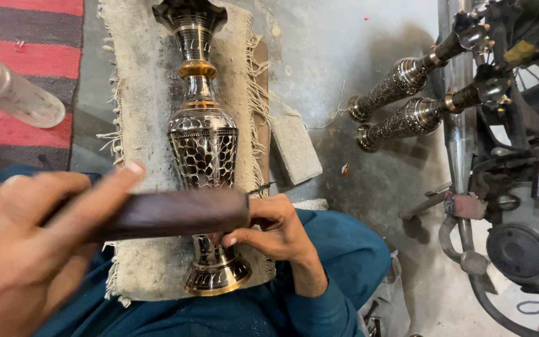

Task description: The person uses a hammer and a small metal punch to engrave a decorative pattern onto a silver-colored metal vase. They repeatedly tap the punch against the vase surface to create small indentations, rotating the vase to access different areas.

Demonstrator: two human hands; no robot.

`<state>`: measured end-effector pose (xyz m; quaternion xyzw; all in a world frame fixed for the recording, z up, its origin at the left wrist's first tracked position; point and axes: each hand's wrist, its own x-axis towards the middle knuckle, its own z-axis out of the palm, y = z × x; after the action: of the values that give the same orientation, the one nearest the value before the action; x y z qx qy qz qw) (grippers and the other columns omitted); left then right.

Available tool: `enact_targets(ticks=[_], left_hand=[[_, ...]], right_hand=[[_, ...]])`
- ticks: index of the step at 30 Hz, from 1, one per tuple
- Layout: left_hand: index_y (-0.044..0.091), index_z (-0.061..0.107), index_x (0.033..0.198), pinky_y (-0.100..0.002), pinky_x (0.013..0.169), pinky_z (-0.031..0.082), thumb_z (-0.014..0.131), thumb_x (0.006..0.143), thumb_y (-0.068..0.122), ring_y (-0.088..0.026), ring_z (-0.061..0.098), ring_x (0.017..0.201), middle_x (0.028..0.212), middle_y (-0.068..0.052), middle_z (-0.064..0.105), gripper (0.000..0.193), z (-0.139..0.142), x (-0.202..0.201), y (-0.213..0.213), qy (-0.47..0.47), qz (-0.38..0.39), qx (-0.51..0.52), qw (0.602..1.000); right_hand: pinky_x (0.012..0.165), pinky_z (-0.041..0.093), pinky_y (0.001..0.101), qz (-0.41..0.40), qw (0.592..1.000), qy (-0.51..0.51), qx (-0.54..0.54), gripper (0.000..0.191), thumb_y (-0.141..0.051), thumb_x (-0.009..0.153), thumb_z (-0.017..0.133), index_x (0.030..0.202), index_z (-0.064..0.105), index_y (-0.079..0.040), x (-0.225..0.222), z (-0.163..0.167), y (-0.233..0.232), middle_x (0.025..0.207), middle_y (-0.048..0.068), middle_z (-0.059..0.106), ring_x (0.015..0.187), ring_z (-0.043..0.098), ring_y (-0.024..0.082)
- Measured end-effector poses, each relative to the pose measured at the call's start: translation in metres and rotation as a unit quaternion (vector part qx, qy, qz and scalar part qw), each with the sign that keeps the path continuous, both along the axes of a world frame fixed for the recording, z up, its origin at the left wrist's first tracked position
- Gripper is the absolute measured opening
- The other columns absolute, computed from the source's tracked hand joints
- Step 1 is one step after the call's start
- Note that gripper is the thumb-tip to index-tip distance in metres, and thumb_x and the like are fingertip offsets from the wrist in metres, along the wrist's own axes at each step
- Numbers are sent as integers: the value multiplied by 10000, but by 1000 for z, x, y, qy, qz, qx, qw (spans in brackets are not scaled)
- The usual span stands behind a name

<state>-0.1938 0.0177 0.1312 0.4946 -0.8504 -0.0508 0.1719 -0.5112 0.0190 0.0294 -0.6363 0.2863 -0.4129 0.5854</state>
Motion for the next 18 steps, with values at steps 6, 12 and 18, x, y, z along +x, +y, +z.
enact_targets(ticks=[6,12,18], left_hand=[[412,572,1478,-450,820,526,749,773,150,-243,657,847,983,-1,647,772,-16,2,-1,-216,53,-18,975],[196,512,1493,-460,869,521,688,684,95,-400,653,992,1116,-187,633,834,-75,54,-29,111,81,58,989],[218,488,1596,-482,848,531,804,693,171,-418,656,921,1020,-177,644,958,-110,73,-53,57,121,238,962]], right_hand=[[821,651,364,-22,998,-48,16,207,-13,906,811,1094,730,20,-2,-10,3,956,154,777,894,774,224],[865,657,423,-166,962,-206,62,202,-63,974,757,1134,665,21,-12,-16,5,964,155,766,943,778,270],[904,642,430,-189,965,-176,48,200,-72,997,753,1140,650,22,-14,-8,28,970,149,755,949,763,259]])
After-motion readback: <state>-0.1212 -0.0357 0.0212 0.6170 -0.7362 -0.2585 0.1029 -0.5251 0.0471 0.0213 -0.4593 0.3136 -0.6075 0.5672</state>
